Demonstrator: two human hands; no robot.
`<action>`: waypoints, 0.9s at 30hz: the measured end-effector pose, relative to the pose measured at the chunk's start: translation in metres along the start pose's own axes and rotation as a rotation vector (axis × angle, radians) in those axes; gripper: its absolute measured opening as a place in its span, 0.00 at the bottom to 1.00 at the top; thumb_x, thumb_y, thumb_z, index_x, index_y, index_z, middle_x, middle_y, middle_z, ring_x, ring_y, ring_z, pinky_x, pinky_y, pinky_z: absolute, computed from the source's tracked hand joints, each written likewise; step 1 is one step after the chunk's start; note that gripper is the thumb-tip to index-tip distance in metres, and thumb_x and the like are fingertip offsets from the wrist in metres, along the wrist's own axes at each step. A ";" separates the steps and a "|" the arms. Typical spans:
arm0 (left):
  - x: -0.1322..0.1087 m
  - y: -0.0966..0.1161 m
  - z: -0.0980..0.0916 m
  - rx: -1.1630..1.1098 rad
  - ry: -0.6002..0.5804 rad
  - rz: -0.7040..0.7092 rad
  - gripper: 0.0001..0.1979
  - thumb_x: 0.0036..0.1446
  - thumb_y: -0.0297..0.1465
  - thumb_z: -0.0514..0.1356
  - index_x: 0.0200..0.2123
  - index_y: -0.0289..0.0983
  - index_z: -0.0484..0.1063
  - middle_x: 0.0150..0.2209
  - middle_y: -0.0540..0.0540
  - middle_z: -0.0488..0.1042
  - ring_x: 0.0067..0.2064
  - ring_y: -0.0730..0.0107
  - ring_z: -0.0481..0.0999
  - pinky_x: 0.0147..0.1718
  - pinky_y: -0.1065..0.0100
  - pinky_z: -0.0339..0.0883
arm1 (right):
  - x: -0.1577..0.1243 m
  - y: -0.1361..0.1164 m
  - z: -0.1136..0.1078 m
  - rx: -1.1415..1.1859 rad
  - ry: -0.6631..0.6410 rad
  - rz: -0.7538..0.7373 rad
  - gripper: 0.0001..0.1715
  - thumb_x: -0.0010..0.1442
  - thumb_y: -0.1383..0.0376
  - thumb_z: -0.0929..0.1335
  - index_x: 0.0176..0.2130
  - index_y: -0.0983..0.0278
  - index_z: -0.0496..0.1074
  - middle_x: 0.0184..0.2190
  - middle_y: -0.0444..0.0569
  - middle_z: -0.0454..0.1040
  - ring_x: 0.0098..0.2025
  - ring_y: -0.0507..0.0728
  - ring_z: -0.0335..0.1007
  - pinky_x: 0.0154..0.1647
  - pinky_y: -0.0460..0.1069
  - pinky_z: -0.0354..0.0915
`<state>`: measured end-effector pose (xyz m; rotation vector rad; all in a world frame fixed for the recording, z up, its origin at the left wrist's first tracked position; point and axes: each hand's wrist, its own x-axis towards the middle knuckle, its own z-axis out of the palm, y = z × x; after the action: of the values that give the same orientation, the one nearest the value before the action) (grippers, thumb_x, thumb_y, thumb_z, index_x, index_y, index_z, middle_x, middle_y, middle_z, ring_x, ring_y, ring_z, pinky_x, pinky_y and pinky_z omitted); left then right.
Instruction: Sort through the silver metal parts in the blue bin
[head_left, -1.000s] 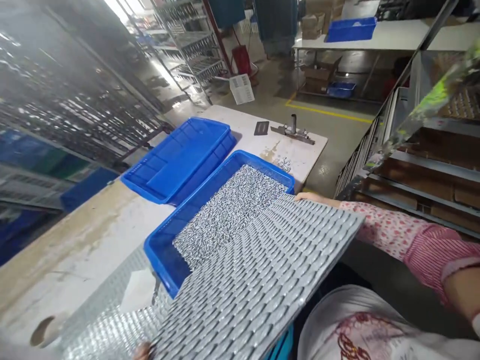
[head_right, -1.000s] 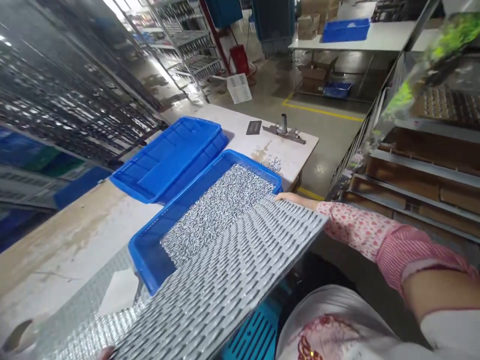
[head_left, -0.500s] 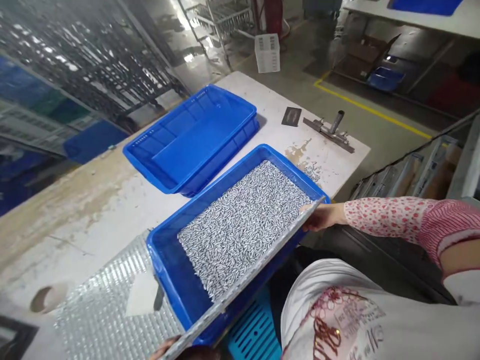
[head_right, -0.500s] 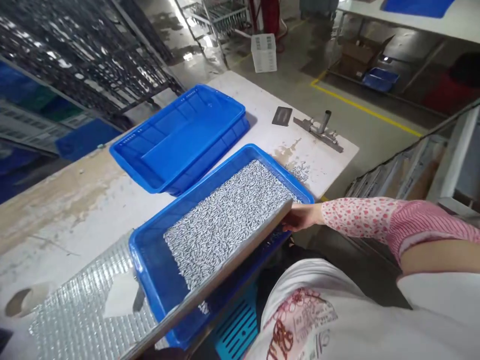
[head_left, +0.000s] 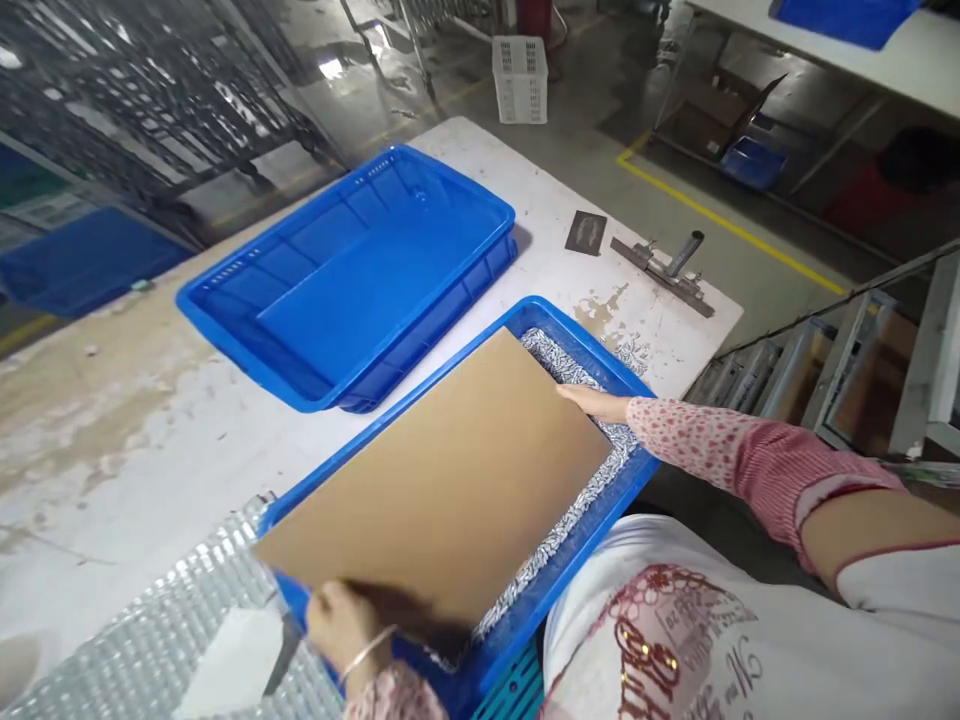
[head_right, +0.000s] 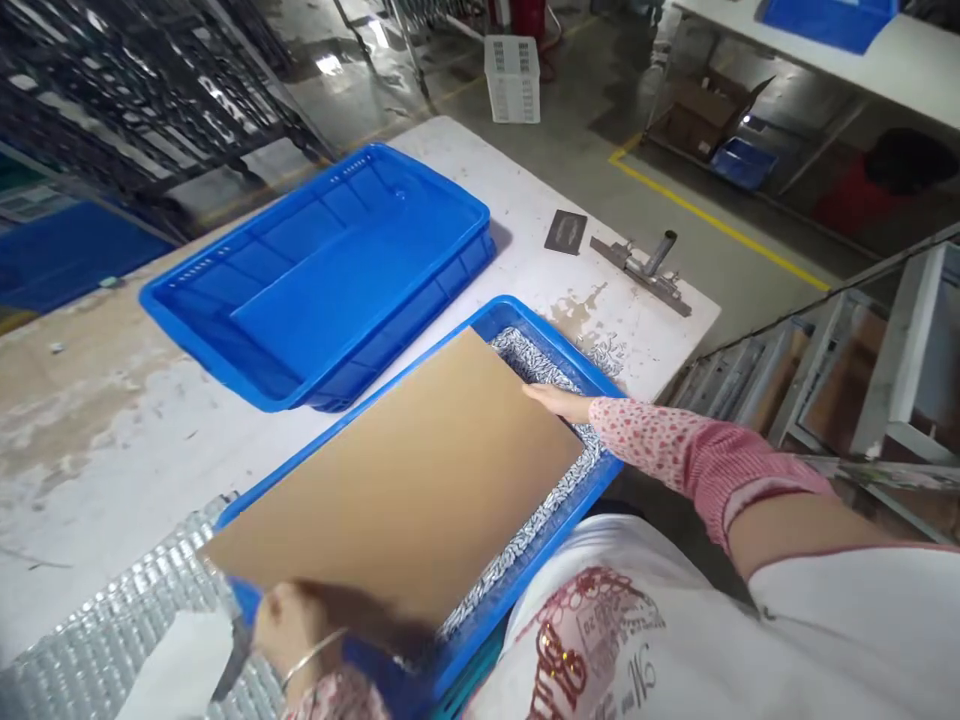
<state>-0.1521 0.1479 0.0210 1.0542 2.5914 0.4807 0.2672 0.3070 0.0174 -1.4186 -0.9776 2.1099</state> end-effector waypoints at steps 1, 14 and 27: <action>0.009 0.002 0.012 0.003 -0.039 -0.023 0.21 0.49 0.41 0.47 0.39 0.36 0.70 0.28 0.41 0.71 0.40 0.43 0.75 0.37 0.46 0.70 | 0.008 0.005 0.003 -0.023 0.049 0.033 0.19 0.65 0.53 0.64 0.44 0.64 0.73 0.37 0.48 0.79 0.38 0.54 0.76 0.44 0.49 0.70; -0.031 0.161 0.062 -0.209 0.001 0.638 0.34 0.58 0.43 0.53 0.63 0.30 0.56 0.67 0.27 0.50 0.69 0.45 0.47 0.63 0.43 0.44 | 0.021 0.023 -0.010 -0.016 0.132 0.079 0.12 0.58 0.66 0.69 0.44 0.63 0.75 0.33 0.45 0.80 0.34 0.53 0.76 0.39 0.47 0.71; -0.088 0.191 0.126 -0.009 -0.370 0.967 0.33 0.63 0.41 0.48 0.68 0.34 0.48 0.67 0.31 0.52 0.69 0.46 0.47 0.63 0.37 0.33 | 0.005 0.048 -0.006 0.392 0.006 0.070 0.24 0.58 0.69 0.67 0.55 0.60 0.68 0.46 0.46 0.78 0.46 0.53 0.76 0.57 0.53 0.65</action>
<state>0.0748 0.2376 -0.0001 2.1212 1.6284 0.4270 0.2729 0.2805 -0.0233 -1.2716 -0.4787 2.1935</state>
